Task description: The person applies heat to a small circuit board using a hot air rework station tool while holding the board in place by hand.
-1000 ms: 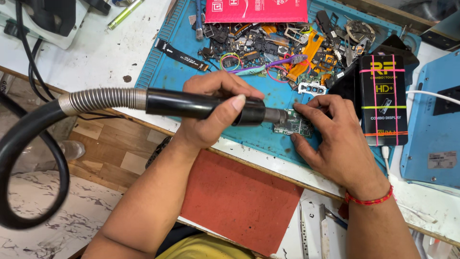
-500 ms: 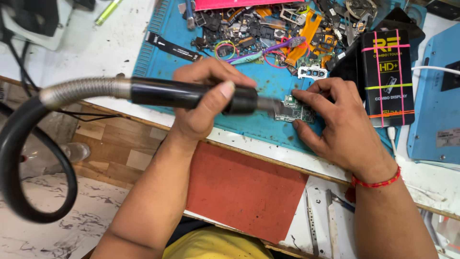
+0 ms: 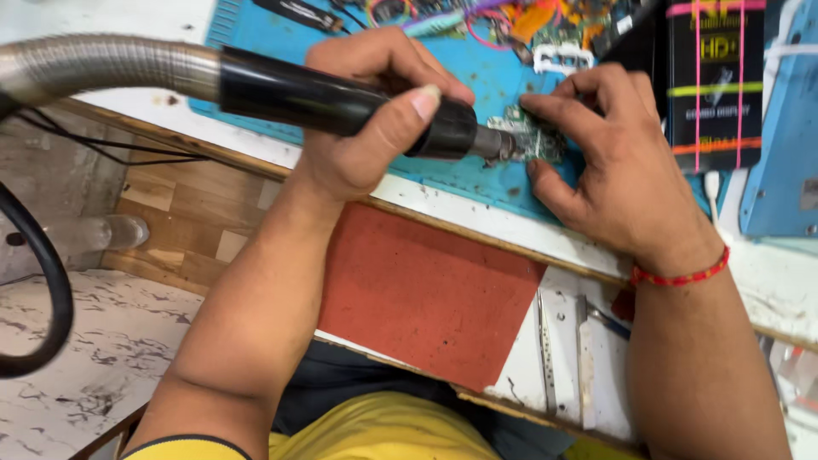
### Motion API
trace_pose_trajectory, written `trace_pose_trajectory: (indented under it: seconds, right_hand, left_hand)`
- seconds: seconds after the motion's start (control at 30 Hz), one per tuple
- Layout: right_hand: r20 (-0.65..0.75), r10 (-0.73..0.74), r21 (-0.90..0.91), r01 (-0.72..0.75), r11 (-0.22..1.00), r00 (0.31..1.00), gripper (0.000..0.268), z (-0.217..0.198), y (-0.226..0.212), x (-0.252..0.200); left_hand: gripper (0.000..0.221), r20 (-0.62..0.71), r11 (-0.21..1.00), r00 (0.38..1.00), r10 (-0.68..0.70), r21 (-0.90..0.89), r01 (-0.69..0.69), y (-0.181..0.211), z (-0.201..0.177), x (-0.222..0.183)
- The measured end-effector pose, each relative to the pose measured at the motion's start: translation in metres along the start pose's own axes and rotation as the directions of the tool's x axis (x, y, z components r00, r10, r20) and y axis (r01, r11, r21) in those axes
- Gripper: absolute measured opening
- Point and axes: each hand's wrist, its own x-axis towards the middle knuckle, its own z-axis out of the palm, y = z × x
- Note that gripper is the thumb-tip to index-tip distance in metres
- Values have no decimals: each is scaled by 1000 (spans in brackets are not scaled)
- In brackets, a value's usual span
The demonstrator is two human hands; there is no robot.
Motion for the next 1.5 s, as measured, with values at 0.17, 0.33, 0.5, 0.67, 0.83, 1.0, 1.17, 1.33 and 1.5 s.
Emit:
trace_pose_trajectory:
  seconds: [0.17,0.33,0.5,0.67,0.83,1.0,1.17,1.33,1.5]
  right_hand:
    - [-28,9,1,-9,1000,1000,50,3,-1,-2]
    - [-33,-8,19,9,1000,999,48,3,3,-2]
    - [-44,-6,37,8,999,999,47,3,3,-1]
    - [-42,5,27,-4,1000,999,49,2,2,0]
    - [-38,-6,27,7,1000,999,49,1,-1,2]
    - [-29,-4,35,5,999,1000,49,0,0,2]
    - [-23,0,52,1,999,1000,48,0,0,2]
    - [-3,-3,67,3,998,1000,50,-4,-1,3]
    - [24,-16,65,14,998,1000,52,-8,-2,4]
  left_hand:
    - [25,-75,998,997,22,56,-18,3,-3,-1]
    - [24,-82,998,995,58,34,-55,2,-2,1]
    - [28,-15,999,999,37,3,-37,3,-3,1]
    - [30,-13,1000,1000,10,22,-10,-1,-8,1]
    - [31,-68,999,998,-3,38,5,2,-7,-2]
    - [32,-115,999,993,19,41,-14,3,0,2]
    - [31,-41,999,999,15,42,-13,7,-1,2]
    - [32,-4,1000,1000,9,-24,-10,8,-5,2]
    - [34,-28,998,999,-34,-60,33,5,-9,-1]
